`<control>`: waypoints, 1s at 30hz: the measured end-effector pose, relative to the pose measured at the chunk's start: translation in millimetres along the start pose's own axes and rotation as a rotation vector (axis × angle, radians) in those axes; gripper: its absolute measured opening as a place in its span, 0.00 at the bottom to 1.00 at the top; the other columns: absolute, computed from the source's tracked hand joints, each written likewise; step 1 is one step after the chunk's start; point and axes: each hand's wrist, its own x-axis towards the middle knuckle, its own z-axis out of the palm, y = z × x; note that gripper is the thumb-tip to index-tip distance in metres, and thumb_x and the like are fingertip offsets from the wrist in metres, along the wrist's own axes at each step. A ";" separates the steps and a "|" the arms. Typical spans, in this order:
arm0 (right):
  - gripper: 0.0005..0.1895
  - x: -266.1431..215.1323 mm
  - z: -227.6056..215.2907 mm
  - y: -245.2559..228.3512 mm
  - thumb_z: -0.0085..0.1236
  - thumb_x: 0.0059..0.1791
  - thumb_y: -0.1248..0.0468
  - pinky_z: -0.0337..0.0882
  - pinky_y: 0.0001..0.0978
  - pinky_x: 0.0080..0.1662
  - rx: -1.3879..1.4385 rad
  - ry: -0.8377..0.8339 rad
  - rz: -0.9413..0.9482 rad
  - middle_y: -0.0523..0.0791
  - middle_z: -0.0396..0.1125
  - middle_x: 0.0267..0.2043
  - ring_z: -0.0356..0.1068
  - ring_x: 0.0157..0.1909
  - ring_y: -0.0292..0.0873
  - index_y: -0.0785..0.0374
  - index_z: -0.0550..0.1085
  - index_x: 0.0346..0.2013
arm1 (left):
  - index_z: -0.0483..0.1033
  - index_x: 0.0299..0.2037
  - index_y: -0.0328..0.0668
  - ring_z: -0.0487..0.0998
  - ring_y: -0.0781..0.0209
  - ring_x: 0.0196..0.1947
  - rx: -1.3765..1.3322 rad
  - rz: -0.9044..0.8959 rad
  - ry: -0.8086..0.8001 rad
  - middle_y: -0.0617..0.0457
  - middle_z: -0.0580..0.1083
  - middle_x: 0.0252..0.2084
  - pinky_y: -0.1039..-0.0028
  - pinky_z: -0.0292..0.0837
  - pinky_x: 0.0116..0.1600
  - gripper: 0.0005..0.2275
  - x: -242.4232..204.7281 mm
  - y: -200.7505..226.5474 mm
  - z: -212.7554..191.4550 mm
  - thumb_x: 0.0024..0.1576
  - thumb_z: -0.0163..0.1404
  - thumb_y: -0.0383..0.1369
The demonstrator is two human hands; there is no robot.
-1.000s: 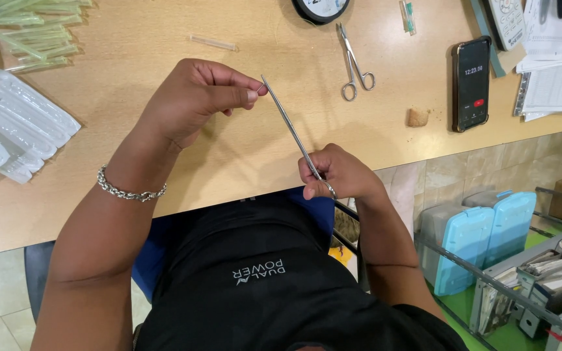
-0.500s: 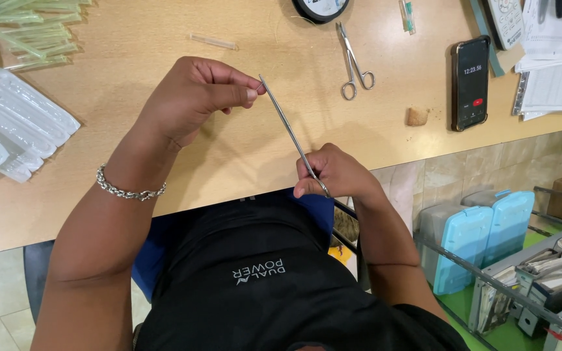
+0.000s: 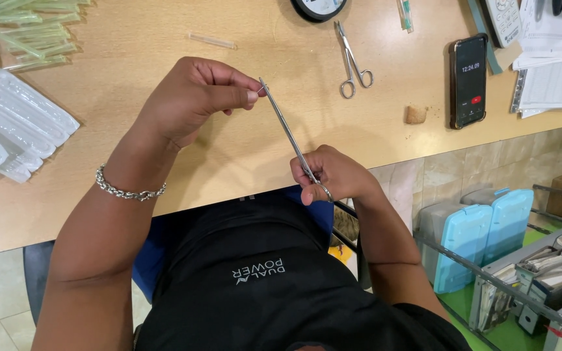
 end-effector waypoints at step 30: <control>0.39 -34.8 -15.4 -54.5 0.72 0.33 0.31 0.64 0.40 0.41 -0.632 0.155 0.651 0.39 0.69 0.39 0.67 0.41 0.44 0.52 0.68 0.43 | 0.83 0.48 0.43 0.70 0.75 0.28 -0.125 0.136 0.102 0.58 0.77 0.31 0.90 0.65 0.35 0.10 0.7 -2.5 -7.9 0.56 0.58 0.25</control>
